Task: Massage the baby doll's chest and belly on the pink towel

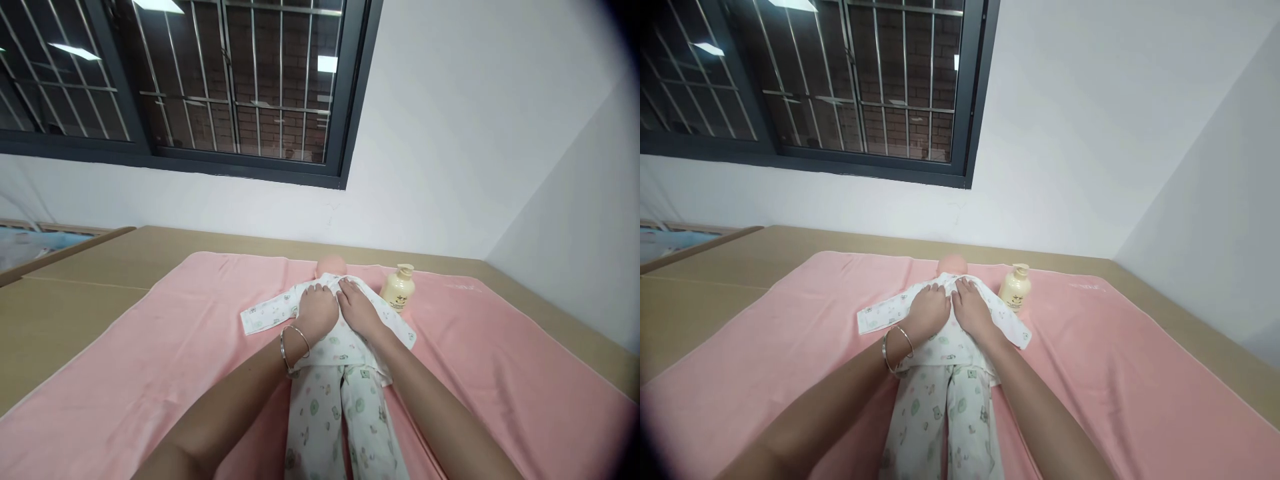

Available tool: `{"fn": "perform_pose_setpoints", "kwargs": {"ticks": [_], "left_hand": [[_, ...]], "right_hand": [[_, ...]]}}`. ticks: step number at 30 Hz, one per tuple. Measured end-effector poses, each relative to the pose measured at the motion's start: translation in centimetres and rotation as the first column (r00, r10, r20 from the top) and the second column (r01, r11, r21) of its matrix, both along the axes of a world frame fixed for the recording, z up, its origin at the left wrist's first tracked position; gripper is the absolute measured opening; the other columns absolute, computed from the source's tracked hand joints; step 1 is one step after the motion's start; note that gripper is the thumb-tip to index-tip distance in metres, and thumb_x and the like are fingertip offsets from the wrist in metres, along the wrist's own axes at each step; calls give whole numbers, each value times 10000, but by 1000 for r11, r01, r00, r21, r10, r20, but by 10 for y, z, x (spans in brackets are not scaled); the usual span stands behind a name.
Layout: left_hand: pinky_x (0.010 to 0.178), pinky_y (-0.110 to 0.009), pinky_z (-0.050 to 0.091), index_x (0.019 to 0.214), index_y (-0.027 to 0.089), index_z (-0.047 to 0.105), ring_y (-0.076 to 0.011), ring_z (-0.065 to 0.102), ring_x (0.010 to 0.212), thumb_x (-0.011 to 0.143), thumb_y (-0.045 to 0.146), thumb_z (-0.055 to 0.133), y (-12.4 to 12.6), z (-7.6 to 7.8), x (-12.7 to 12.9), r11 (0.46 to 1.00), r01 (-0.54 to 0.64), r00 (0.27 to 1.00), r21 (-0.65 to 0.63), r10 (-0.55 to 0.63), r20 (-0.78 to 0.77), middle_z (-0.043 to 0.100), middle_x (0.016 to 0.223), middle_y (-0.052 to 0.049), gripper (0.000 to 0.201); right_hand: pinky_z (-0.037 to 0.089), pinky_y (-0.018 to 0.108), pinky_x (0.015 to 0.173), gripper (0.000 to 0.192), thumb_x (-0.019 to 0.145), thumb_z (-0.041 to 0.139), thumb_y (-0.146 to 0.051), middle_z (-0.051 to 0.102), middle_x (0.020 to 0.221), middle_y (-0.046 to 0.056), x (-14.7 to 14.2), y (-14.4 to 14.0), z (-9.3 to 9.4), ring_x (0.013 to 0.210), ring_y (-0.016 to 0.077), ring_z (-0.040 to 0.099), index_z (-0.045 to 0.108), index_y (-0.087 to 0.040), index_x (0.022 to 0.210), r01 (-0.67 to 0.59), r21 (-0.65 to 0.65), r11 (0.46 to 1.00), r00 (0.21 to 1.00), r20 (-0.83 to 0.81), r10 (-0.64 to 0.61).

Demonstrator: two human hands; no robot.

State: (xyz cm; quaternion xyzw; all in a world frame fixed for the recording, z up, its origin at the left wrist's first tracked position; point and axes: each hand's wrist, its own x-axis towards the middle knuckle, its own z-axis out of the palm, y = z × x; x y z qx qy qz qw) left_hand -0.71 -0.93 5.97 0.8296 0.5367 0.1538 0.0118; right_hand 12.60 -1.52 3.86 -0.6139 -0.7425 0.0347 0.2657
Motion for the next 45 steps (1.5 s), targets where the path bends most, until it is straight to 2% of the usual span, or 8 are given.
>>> {"fn": "perform_pose_setpoints", "kwargs": {"ticks": [7,11,18,25,33,37,40,45], "left_hand": [[971,-416,432,1060,91,671,-301,591,1088,893,166,387,-3,6,1,997,67,995,-33,-69,-69,663,1064,-199,338],[1092,-440,337,1093,109,660,-286,520,1214,916,173,322,8,6,-6,990,141,989,7,-140,-36,641,1186,-174,387],[1142,-516,278,1363,127,466,-321,334,1396,922,267,308,24,-15,-6,998,-17,981,-55,27,193,424,1499,-121,488],[1191,-495,213,1419,177,418,-289,286,1435,926,306,344,22,-28,2,997,-79,958,-26,83,273,402,1525,-70,515],[1146,-472,278,1333,134,501,-293,370,1365,922,266,373,13,-25,2,985,-101,972,138,69,223,489,1438,-128,450],[982,-443,414,1058,136,627,-290,538,1120,908,204,391,5,-20,2,951,-84,986,299,36,162,637,1131,-141,287],[874,-404,457,938,141,632,-266,580,962,898,192,423,5,-21,2,939,-110,985,326,58,163,646,961,-121,219],[982,-396,437,1057,94,633,-262,581,1071,911,206,418,13,-27,3,939,-97,985,331,44,164,664,1075,-143,283]], "right_hand": [[274,372,1151,444,975,300,-198,508,1409,169,-9,-7,2,1356,233,416,542,-68,1323,45,53,998,997,55,-48],[326,353,1109,407,968,325,-192,582,1323,163,-21,-20,8,1287,237,490,614,-91,1236,102,44,994,993,57,-104],[423,335,987,346,954,347,-187,674,1132,130,-27,-33,18,1129,241,591,685,-151,1019,114,37,993,986,115,-117],[255,365,1172,454,977,320,-217,461,1464,124,-7,-1,-4,1395,215,367,521,-102,1367,28,73,997,999,-18,-27],[306,368,1154,455,965,357,-257,483,1446,124,-6,-3,-13,1369,236,406,549,-105,1348,106,176,979,994,-45,-100],[383,364,1090,417,962,366,-239,572,1352,131,-14,-15,-7,1301,247,488,597,-125,1289,199,225,954,978,17,-209],[427,344,1044,389,956,373,-215,616,1298,107,-16,-17,-7,1260,235,530,633,-163,1241,219,202,955,974,12,-226],[349,354,1122,431,971,342,-213,542,1384,142,-13,-9,-9,1339,234,450,575,-103,1317,137,147,980,991,-16,-136]]}}
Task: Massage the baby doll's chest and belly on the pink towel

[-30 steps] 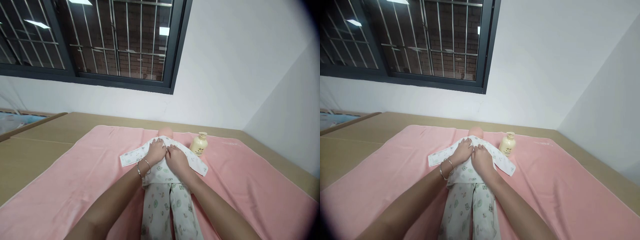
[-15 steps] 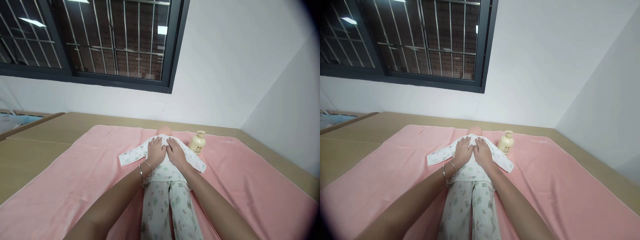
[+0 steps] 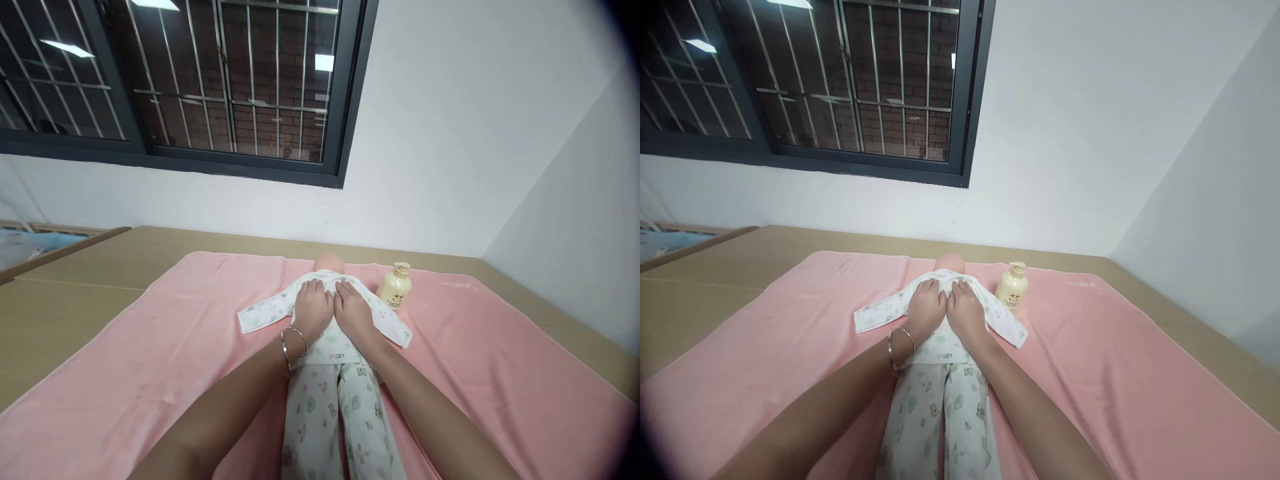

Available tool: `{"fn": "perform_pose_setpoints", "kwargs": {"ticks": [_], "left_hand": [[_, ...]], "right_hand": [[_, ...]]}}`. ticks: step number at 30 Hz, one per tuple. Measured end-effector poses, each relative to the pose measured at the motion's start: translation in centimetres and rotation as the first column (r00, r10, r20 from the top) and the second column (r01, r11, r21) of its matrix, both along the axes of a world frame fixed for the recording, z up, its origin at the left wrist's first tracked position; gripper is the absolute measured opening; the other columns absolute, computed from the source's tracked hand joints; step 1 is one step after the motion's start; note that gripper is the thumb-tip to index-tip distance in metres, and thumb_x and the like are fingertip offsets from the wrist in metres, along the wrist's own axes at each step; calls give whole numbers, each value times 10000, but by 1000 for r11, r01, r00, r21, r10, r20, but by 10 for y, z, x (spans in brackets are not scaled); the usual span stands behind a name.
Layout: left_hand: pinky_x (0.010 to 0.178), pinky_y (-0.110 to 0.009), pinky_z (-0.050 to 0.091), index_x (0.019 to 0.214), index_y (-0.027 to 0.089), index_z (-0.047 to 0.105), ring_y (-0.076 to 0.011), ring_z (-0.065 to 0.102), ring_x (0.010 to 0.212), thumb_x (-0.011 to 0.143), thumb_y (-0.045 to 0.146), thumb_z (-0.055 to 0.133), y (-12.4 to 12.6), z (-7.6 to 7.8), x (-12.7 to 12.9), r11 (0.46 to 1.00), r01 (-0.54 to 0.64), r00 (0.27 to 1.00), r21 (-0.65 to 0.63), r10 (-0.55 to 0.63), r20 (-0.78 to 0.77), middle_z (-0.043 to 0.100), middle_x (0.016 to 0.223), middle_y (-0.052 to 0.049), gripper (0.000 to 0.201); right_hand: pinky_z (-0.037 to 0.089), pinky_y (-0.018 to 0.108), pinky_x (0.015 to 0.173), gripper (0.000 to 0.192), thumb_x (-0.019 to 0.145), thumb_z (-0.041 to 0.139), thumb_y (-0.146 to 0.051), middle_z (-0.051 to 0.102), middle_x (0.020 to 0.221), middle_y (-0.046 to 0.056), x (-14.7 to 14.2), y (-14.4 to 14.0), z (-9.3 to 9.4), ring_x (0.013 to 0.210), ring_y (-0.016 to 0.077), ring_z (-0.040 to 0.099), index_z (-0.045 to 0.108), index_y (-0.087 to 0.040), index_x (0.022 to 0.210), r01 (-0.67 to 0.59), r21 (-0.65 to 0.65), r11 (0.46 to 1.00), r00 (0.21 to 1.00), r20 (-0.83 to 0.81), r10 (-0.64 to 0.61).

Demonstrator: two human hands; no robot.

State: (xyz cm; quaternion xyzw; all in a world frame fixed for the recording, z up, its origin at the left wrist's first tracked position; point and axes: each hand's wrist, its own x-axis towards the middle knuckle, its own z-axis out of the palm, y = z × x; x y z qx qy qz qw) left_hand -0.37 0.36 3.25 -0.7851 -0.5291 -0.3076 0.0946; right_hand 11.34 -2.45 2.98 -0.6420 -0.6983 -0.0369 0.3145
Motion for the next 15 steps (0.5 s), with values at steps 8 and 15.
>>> {"fn": "perform_pose_setpoints", "kwargs": {"ticks": [8,15], "left_hand": [[950,-368,477,962,89,683,-252,651,1006,882,129,424,-10,11,4,992,32,988,-120,-49,-144,699,967,-163,274],[710,-350,535,885,121,700,-261,696,825,904,200,390,-23,35,3,940,-52,992,-337,10,-126,707,853,-145,321]], "right_hand": [[253,420,1180,476,1003,299,-253,429,1477,167,9,9,-2,1411,254,343,469,-73,1410,-104,-83,991,994,-38,101],[310,406,1141,456,1003,292,-222,439,1464,184,2,2,9,1395,285,366,506,-69,1376,-75,-128,989,996,37,81]]}}
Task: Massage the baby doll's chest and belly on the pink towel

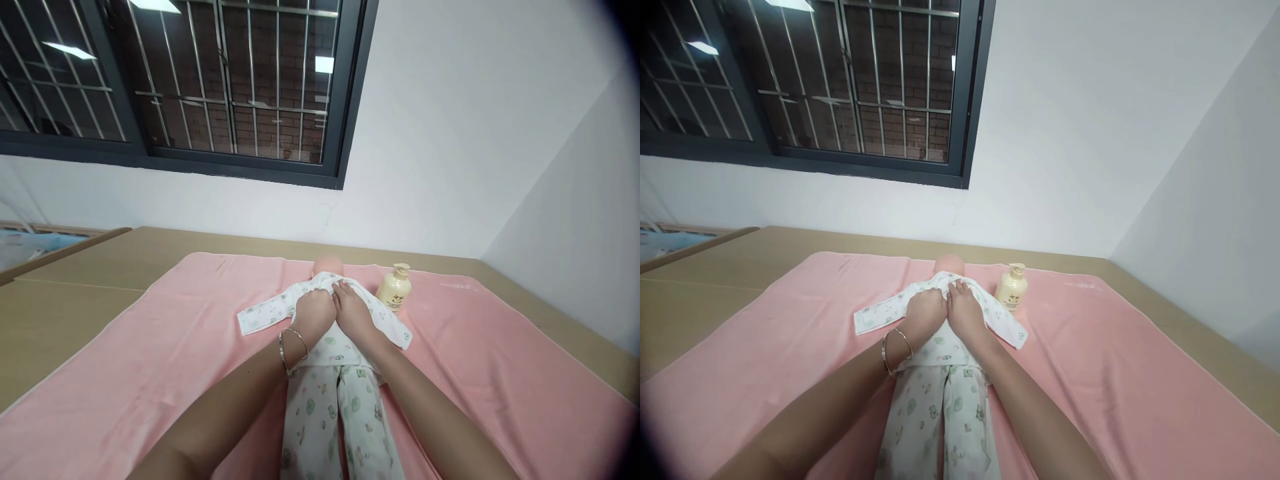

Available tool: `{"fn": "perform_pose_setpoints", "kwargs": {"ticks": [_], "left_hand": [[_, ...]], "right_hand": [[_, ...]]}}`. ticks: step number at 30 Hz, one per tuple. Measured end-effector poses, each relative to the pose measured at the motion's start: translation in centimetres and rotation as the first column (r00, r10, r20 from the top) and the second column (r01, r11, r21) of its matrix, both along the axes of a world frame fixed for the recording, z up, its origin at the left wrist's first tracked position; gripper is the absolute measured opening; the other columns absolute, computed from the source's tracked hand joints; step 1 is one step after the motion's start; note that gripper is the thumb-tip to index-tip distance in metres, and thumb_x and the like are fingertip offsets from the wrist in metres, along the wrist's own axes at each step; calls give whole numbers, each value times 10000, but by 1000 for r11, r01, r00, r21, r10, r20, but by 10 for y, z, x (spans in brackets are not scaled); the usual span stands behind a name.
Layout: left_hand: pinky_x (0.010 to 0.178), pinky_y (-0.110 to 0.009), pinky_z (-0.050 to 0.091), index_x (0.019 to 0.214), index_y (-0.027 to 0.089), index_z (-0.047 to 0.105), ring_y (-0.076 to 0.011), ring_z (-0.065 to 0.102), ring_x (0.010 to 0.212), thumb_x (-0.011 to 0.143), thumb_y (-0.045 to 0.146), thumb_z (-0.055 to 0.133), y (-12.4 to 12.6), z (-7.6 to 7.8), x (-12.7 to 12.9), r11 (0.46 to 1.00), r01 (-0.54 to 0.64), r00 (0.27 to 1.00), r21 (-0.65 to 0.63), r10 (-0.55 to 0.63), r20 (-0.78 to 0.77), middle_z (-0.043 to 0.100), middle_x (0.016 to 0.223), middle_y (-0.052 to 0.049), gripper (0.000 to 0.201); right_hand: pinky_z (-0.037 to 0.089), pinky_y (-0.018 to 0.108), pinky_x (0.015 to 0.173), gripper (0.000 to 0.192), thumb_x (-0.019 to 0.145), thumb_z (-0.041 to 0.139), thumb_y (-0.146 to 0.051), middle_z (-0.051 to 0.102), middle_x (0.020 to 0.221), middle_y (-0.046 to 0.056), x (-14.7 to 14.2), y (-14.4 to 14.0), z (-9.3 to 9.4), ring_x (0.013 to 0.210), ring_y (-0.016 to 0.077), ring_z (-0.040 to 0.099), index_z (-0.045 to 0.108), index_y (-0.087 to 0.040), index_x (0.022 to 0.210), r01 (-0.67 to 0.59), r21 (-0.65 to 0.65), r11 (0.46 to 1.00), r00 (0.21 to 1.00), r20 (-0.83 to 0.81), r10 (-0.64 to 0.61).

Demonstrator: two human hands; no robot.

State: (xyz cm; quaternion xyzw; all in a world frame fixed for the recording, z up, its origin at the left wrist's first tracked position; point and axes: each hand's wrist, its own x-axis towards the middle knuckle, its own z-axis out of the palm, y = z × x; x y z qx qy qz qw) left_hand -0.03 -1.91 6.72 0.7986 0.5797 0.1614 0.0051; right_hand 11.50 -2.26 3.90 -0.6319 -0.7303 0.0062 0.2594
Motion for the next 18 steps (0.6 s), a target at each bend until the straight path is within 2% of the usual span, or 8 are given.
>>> {"fn": "perform_pose_setpoints", "kwargs": {"ticks": [2,4,6,8,11,14,16,18], "left_hand": [[731,-355,532,871,130,703,-259,693,832,909,203,378,2,4,-3,1000,7,1000,-25,-7,13,710,870,-142,336],[807,-362,519,873,124,702,-260,680,900,896,167,381,7,4,-6,998,61,998,-9,-61,-9,708,907,-148,324],[929,-388,475,876,111,698,-271,642,1019,882,138,387,15,-1,-10,986,161,986,47,-159,-54,697,977,-165,312],[1011,-414,421,916,98,687,-280,594,1106,880,148,391,24,-10,-12,972,209,978,105,-206,-42,680,1050,-176,302],[1021,-426,416,1089,73,627,-277,562,1132,870,178,405,35,-24,-14,980,118,983,160,-138,123,647,1132,-177,329],[1049,-422,404,1224,78,549,-264,534,1171,859,169,406,39,-33,-13,967,105,961,231,-158,225,612,1217,-159,402],[1082,-412,383,1235,100,545,-251,520,1203,860,153,397,38,-35,-12,953,146,952,267,-208,223,603,1249,-140,406],[1089,-409,381,1195,98,573,-253,528,1203,860,142,397,35,-34,-10,950,149,958,276,-207,197,615,1233,-140,381]], "right_hand": [[331,396,1124,448,989,322,-200,457,1451,184,-5,-6,3,1385,293,382,507,-66,1374,32,-28,999,999,29,-31],[340,390,1112,435,970,345,-167,483,1428,186,-10,-11,6,1370,293,402,521,-64,1354,52,-41,998,996,71,-49],[352,387,1094,407,956,354,-141,526,1383,191,-15,-17,7,1333,288,446,561,-69,1300,61,-38,997,991,122,-55],[373,383,1064,374,953,357,-138,573,1321,197,-19,-21,9,1273,285,504,601,-81,1230,66,-26,998,984,166,-61],[406,372,1015,332,947,370,-146,630,1219,194,-22,-25,11,1186,278,562,638,-100,1139,78,-11,997,980,184,-75],[400,365,1025,325,943,369,-154,643,1196,174,-18,-22,12,1184,263,561,654,-117,1095,64,2,998,991,117,-63],[365,360,1074,356,951,351,-166,608,1279,157,-12,-14,10,1254,247,516,640,-125,1154,17,12,1000,999,30,-17],[314,368,1128,400,961,337,-187,534,1387,143,-5,-5,7,1343,234,435,588,-125,1267,-28,1,1000,998,-63,28]]}}
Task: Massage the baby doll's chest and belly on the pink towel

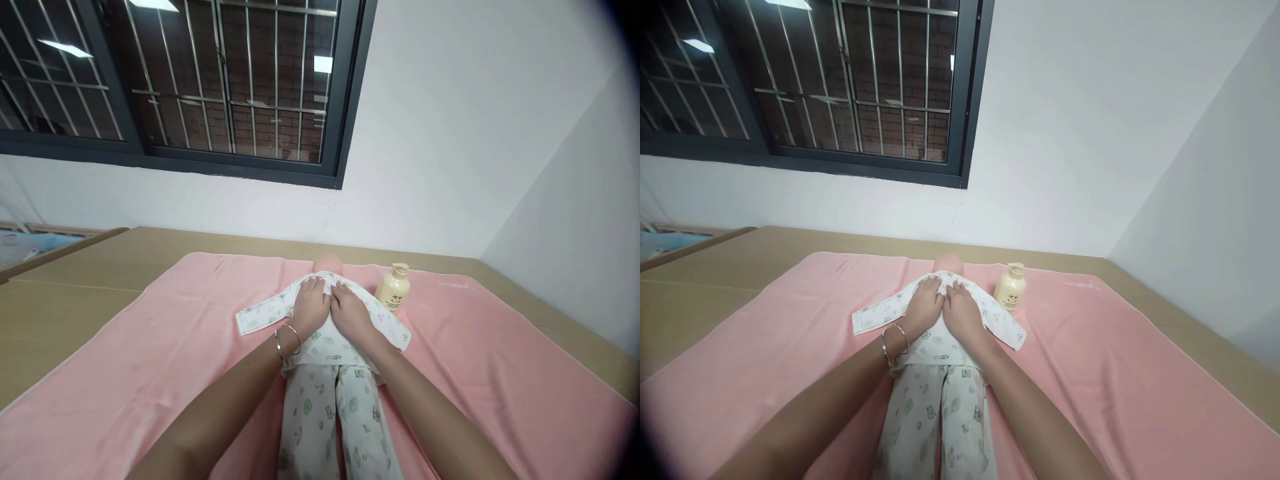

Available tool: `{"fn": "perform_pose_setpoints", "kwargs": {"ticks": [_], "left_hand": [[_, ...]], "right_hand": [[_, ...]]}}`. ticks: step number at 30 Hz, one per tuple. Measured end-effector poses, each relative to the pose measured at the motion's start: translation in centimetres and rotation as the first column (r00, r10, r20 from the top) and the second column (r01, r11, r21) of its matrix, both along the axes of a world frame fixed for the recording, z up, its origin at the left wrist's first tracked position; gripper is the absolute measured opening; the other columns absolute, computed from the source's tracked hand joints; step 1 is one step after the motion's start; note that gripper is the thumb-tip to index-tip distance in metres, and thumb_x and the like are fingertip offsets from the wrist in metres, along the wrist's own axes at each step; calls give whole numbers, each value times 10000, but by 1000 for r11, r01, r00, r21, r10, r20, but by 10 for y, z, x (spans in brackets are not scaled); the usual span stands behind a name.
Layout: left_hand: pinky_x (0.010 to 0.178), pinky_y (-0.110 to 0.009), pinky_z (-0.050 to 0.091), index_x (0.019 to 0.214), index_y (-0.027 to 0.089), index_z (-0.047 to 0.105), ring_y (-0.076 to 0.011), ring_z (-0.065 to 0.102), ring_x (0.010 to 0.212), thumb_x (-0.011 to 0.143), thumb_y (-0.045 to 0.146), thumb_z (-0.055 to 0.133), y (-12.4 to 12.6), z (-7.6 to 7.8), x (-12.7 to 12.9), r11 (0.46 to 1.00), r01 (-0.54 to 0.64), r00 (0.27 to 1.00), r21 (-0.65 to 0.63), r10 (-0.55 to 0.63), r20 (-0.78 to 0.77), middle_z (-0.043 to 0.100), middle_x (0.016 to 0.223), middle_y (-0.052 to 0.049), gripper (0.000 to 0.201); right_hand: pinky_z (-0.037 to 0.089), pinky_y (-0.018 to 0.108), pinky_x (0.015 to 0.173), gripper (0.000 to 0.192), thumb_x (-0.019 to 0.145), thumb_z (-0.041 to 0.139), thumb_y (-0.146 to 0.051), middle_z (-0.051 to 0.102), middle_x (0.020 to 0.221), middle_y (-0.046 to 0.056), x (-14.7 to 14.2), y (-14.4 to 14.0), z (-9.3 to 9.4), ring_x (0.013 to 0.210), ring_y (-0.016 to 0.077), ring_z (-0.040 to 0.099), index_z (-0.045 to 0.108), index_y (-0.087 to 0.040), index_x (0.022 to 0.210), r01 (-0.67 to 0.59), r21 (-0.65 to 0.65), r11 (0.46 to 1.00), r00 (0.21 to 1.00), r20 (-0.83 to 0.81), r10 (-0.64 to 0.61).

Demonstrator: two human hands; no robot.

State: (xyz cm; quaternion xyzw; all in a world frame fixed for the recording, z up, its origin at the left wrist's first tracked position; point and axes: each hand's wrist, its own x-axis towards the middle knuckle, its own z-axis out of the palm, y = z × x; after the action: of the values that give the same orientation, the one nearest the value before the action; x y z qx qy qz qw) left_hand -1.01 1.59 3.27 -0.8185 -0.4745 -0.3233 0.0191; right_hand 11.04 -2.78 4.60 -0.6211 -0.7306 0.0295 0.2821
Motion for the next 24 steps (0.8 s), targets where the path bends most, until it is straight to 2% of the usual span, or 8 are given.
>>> {"fn": "perform_pose_setpoints", "kwargs": {"ticks": [5,9,12,17,20,24], "left_hand": [[992,-400,459,982,80,654,-263,616,1044,861,112,403,-22,10,9,998,-65,988,-14,63,-141,672,1016,-170,281],[821,-345,517,913,115,668,-248,661,931,875,131,400,-36,18,11,989,-130,977,-75,114,-179,685,922,-143,271],[760,-330,519,892,138,674,-244,673,896,890,172,400,-35,21,10,972,-189,974,-141,168,-149,692,898,-120,276],[879,-325,497,930,131,677,-243,637,1031,895,193,412,-27,16,6,969,-215,972,-119,201,-120,689,1001,-132,275],[972,-349,459,962,114,670,-254,605,1091,911,212,394,-22,13,4,983,-172,979,-70,162,-120,680,1042,-150,297],[1023,-387,424,990,87,647,-267,579,1113,913,201,366,-16,11,2,991,-131,986,-35,126,-106,669,1055,-158,312]], "right_hand": [[221,457,1183,476,982,324,-266,348,1530,155,14,16,-13,1449,250,264,453,-114,1415,-32,-42,999,993,-113,27],[223,467,1183,497,990,315,-293,306,1547,169,16,17,-16,1456,263,245,425,-105,1437,-44,-29,999,994,-103,41],[251,463,1170,483,986,309,-264,369,1517,162,14,14,-15,1434,264,296,456,-103,1416,-35,-17,999,998,-49,34],[317,389,1126,451,985,294,-228,525,1387,176,4,5,-8,1336,256,439,556,-77,1319,27,38,999,999,32,-28],[362,357,1066,400,981,304,-214,627,1246,150,-1,-4,0,1235,248,522,651,-123,1158,51,61,997,997,61,-55],[436,305,882,348,966,346,-201,692,1015,107,-7,-15,9,1012,224,610,687,-176,902,93,71,993,990,102,-99]]}}
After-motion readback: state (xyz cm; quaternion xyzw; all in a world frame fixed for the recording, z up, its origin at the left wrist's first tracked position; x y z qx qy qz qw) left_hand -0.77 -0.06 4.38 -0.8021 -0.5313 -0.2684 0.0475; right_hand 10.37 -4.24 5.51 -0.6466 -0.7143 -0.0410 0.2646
